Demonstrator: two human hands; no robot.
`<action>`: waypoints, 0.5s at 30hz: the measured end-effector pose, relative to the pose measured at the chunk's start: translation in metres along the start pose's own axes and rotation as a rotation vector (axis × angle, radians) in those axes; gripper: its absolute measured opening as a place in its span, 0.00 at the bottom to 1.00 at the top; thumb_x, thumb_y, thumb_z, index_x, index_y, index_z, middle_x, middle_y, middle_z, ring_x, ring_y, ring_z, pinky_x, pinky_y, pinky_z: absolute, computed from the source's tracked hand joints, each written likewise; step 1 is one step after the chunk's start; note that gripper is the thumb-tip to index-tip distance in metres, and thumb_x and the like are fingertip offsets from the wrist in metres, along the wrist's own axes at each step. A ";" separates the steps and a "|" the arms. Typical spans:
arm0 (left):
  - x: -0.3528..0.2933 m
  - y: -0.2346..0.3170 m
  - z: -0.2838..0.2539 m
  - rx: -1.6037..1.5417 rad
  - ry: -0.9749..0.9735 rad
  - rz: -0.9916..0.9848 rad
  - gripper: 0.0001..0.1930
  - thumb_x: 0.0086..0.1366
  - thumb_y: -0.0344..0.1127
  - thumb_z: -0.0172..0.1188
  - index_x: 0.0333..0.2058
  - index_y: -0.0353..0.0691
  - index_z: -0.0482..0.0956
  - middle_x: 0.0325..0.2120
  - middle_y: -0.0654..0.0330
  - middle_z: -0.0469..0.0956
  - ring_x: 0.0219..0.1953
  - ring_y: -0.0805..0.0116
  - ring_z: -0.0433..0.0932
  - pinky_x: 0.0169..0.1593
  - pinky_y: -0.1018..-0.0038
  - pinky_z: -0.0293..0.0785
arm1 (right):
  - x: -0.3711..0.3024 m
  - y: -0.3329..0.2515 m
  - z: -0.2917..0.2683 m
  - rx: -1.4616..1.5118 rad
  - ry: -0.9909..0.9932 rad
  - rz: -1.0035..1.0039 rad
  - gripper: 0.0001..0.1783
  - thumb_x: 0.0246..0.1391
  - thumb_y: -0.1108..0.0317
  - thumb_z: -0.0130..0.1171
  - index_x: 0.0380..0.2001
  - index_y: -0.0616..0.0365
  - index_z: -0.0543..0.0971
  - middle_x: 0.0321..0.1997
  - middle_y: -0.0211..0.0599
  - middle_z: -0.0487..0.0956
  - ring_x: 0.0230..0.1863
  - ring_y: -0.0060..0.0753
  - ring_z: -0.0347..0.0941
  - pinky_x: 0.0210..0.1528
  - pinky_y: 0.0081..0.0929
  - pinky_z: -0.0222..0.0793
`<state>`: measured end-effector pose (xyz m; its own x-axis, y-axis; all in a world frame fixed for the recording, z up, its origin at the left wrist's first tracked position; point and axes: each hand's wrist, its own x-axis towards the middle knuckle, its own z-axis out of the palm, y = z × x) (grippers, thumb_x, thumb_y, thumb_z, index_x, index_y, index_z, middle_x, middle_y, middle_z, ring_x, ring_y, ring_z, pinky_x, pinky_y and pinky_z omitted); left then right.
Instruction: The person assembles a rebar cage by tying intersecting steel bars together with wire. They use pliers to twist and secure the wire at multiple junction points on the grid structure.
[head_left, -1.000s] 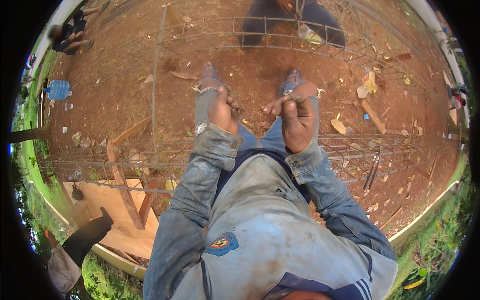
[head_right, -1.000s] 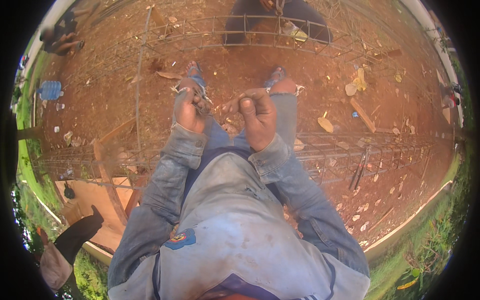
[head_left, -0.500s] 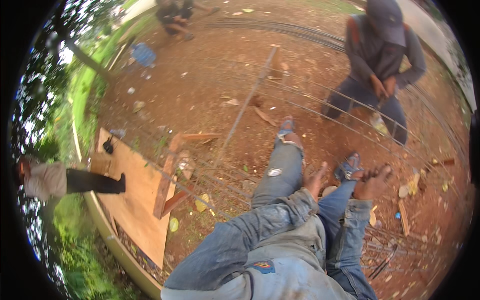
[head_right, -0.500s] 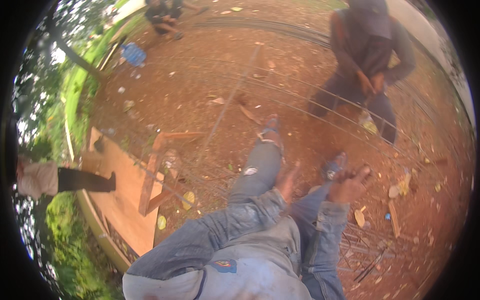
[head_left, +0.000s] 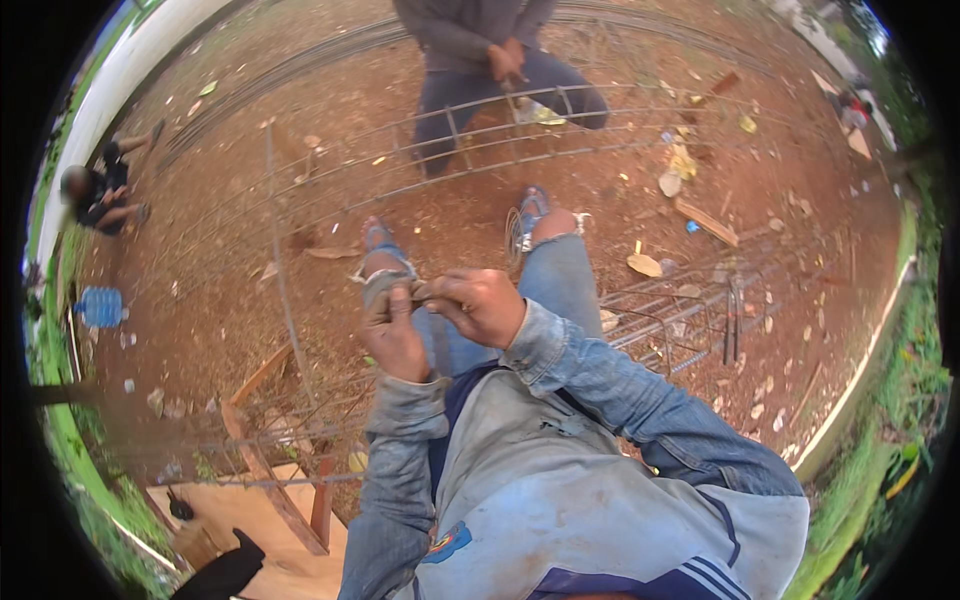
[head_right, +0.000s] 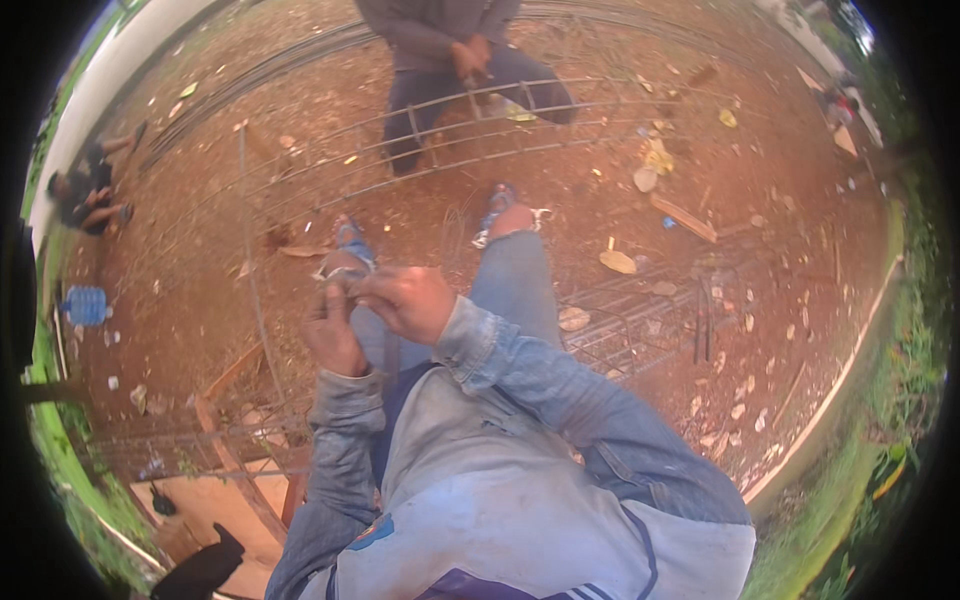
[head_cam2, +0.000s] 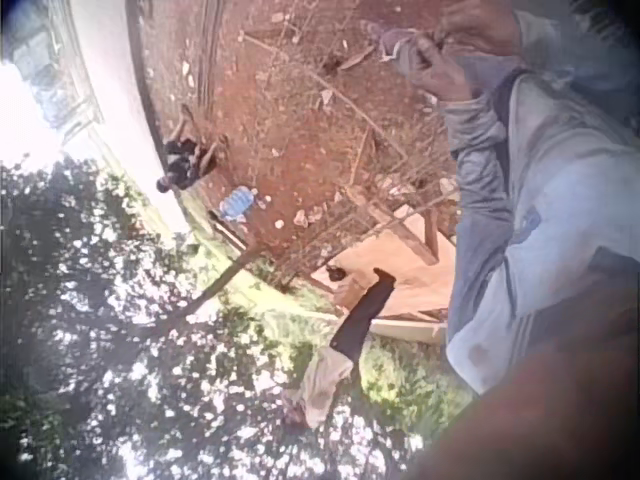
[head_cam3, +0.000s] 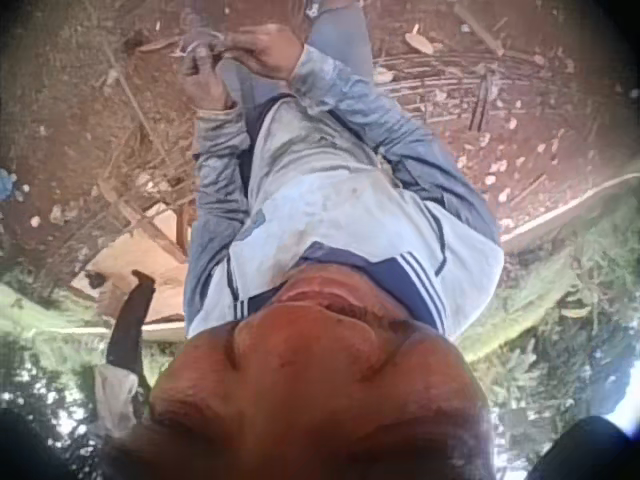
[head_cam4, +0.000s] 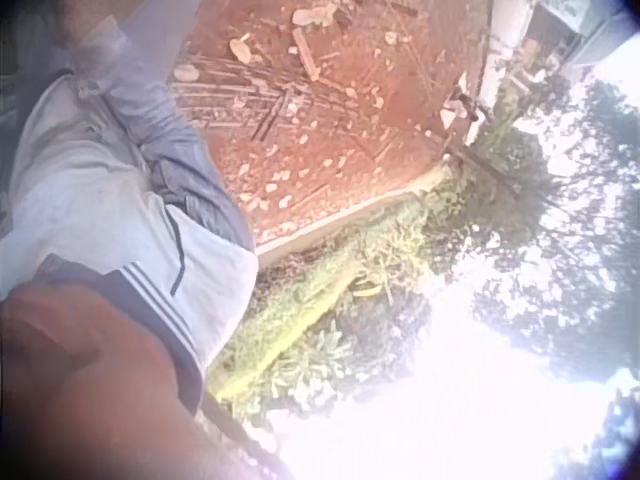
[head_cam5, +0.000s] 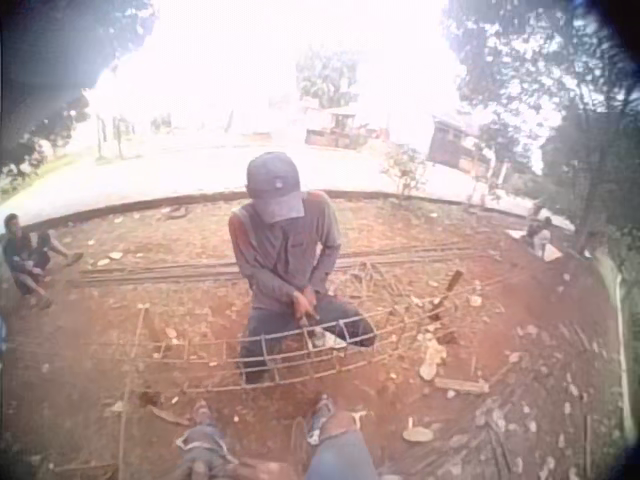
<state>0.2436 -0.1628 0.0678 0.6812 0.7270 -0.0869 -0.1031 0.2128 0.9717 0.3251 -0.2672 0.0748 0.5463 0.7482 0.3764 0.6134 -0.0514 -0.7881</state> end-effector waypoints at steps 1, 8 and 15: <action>0.000 -0.003 -0.002 -0.027 0.004 0.012 0.10 0.61 0.33 0.50 0.27 0.32 0.75 0.23 0.60 0.75 0.27 0.73 0.73 0.30 0.77 0.70 | -0.001 -0.004 -0.004 -0.036 -0.021 -0.020 0.10 0.41 0.70 0.58 0.30 0.58 0.75 0.24 0.40 0.74 0.25 0.41 0.72 0.25 0.33 0.66; 0.000 0.000 -0.002 0.080 0.134 0.084 0.10 0.60 0.34 0.52 0.27 0.31 0.74 0.21 0.60 0.74 0.23 0.75 0.72 0.28 0.80 0.70 | -0.011 -0.017 -0.011 -0.147 0.012 0.127 0.08 0.43 0.68 0.56 0.28 0.59 0.75 0.23 0.40 0.74 0.26 0.43 0.72 0.27 0.34 0.67; 0.010 -0.003 0.003 0.216 0.137 0.241 0.10 0.60 0.33 0.52 0.30 0.31 0.75 0.20 0.62 0.74 0.23 0.76 0.72 0.26 0.81 0.69 | -0.014 -0.022 -0.005 0.122 0.101 0.203 0.06 0.45 0.71 0.54 0.27 0.63 0.76 0.20 0.44 0.74 0.22 0.44 0.72 0.23 0.29 0.66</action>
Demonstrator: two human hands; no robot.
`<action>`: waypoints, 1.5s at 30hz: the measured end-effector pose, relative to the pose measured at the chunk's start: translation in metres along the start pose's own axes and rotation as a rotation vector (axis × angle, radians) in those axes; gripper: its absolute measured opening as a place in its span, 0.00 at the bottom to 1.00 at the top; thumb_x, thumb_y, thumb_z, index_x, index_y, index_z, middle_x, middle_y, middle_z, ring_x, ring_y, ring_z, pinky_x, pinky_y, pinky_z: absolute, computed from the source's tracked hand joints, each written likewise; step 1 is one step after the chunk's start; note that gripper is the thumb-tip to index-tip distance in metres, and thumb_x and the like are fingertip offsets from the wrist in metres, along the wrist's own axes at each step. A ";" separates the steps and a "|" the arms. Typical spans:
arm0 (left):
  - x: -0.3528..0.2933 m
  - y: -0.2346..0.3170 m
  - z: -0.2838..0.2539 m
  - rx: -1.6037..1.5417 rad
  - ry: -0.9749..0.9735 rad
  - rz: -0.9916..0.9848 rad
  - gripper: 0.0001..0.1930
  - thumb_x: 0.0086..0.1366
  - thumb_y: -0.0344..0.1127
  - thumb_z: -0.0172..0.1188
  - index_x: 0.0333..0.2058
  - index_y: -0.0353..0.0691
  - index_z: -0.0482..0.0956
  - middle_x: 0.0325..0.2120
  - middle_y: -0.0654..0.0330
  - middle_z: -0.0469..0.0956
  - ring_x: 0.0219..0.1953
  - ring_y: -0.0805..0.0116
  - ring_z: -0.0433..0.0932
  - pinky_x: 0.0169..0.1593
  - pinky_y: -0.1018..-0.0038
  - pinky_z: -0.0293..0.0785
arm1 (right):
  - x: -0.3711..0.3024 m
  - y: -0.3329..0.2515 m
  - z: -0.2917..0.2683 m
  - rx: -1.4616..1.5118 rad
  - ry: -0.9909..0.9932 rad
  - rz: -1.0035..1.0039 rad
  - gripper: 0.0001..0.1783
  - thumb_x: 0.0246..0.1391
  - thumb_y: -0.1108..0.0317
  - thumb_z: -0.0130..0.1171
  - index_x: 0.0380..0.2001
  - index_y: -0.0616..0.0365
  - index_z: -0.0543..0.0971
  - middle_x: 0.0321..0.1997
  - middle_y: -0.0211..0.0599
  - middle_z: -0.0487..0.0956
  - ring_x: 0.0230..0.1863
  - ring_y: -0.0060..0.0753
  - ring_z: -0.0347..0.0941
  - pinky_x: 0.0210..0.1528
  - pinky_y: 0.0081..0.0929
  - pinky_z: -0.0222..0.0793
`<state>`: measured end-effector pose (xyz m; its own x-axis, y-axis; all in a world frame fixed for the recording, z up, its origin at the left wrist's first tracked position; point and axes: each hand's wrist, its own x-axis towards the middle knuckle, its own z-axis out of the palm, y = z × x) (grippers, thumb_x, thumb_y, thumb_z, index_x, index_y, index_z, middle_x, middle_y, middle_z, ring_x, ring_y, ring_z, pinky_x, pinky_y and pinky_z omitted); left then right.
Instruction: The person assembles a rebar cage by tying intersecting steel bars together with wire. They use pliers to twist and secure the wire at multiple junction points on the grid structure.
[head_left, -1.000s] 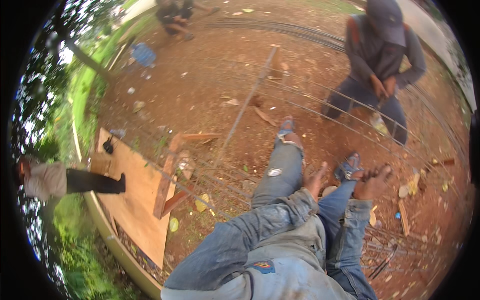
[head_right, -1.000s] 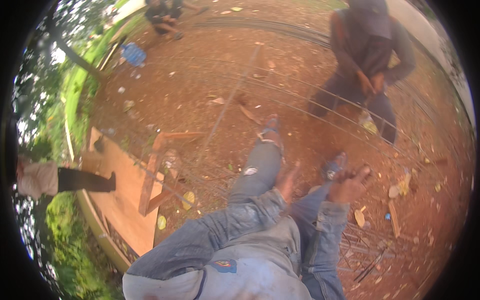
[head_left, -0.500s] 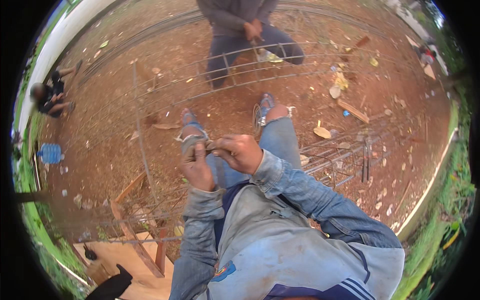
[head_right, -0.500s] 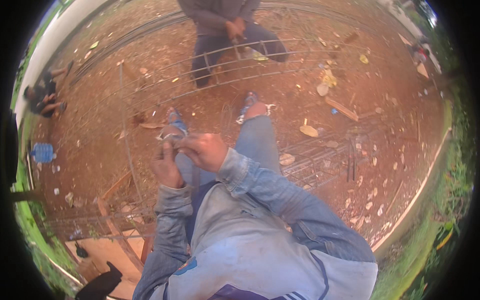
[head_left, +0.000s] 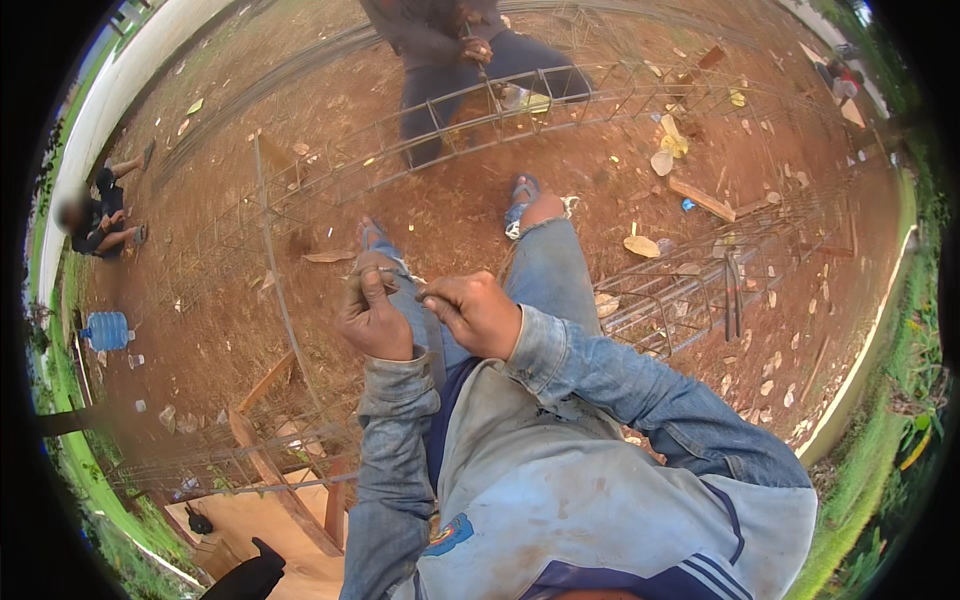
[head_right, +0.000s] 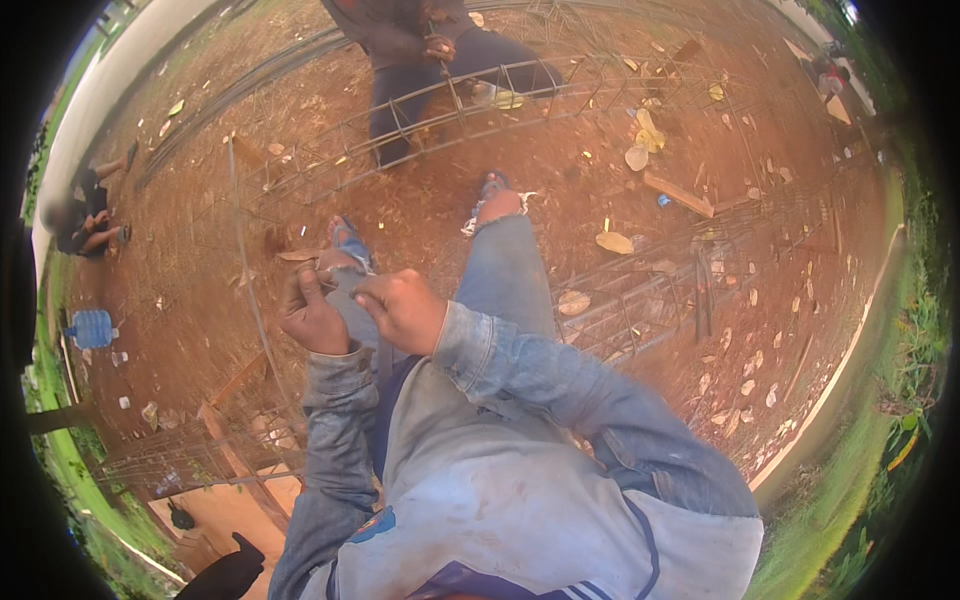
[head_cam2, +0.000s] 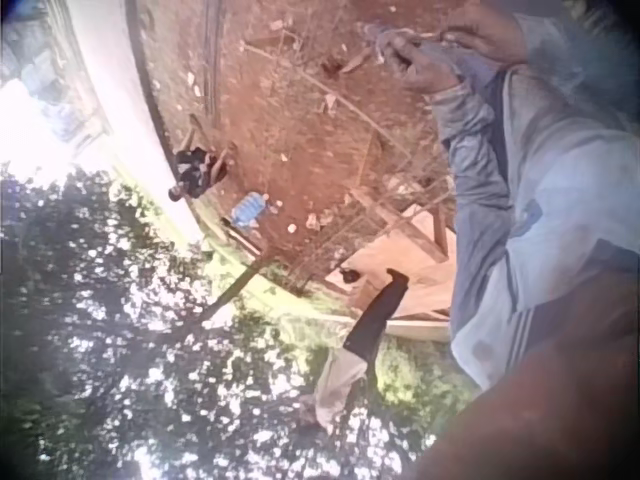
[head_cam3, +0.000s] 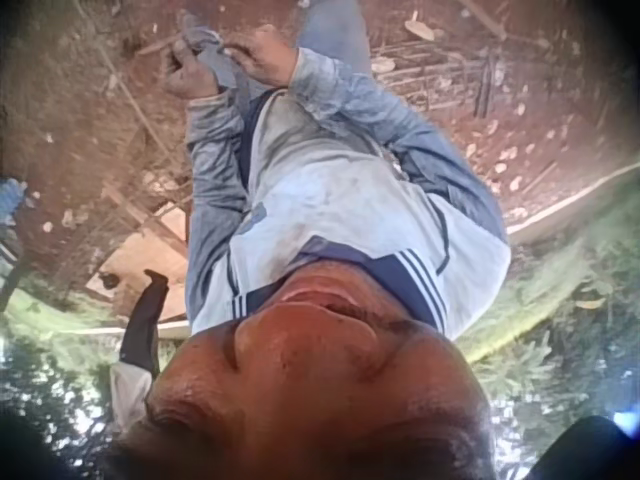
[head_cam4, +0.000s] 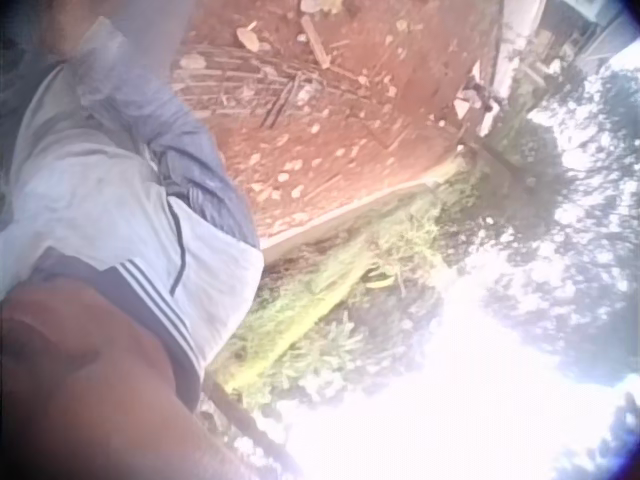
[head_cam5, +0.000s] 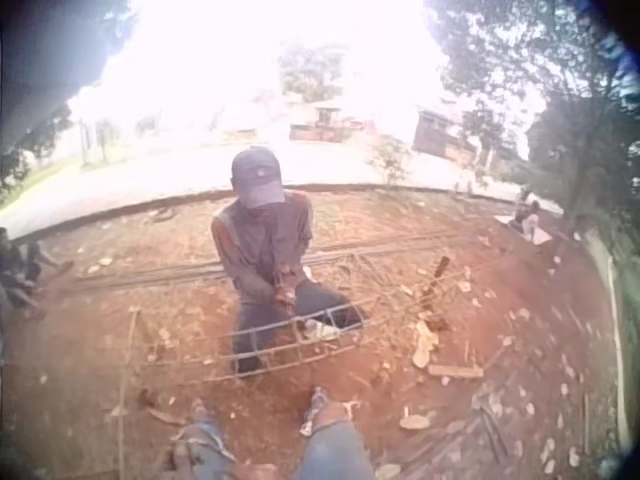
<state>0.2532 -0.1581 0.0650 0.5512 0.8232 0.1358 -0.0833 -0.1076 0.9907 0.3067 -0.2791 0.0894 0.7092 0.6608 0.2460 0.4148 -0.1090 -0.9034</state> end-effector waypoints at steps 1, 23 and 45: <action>-0.001 0.002 0.001 0.074 0.018 -0.009 0.09 0.59 0.33 0.52 0.30 0.31 0.75 0.20 0.62 0.74 0.24 0.76 0.72 0.27 0.80 0.70 | 0.006 0.005 -0.004 0.005 -0.014 0.097 0.06 0.46 0.72 0.54 0.26 0.63 0.76 0.19 0.44 0.74 0.21 0.44 0.72 0.22 0.29 0.66; 0.016 0.049 0.015 0.077 -0.375 0.056 0.09 0.51 0.27 0.60 0.31 0.30 0.75 0.22 0.58 0.76 0.24 0.74 0.73 0.28 0.81 0.69 | -0.005 0.022 -0.027 0.148 -0.101 0.200 0.08 0.47 0.72 0.53 0.29 0.64 0.77 0.20 0.37 0.76 0.21 0.23 0.70 0.25 0.22 0.66; 0.067 0.031 0.098 0.049 -0.330 0.080 0.11 0.52 0.27 0.61 0.33 0.28 0.74 0.27 0.54 0.76 0.28 0.71 0.75 0.33 0.80 0.72 | 0.059 0.082 -0.051 0.043 0.403 -0.097 0.09 0.40 0.75 0.58 0.30 0.61 0.78 0.25 0.42 0.78 0.27 0.36 0.76 0.29 0.24 0.71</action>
<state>0.3689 -0.1611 0.1062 0.7844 0.5869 0.2008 -0.1013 -0.1981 0.9749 0.4119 -0.2870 0.0482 0.8376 0.3223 0.4411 0.4728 -0.0234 -0.8808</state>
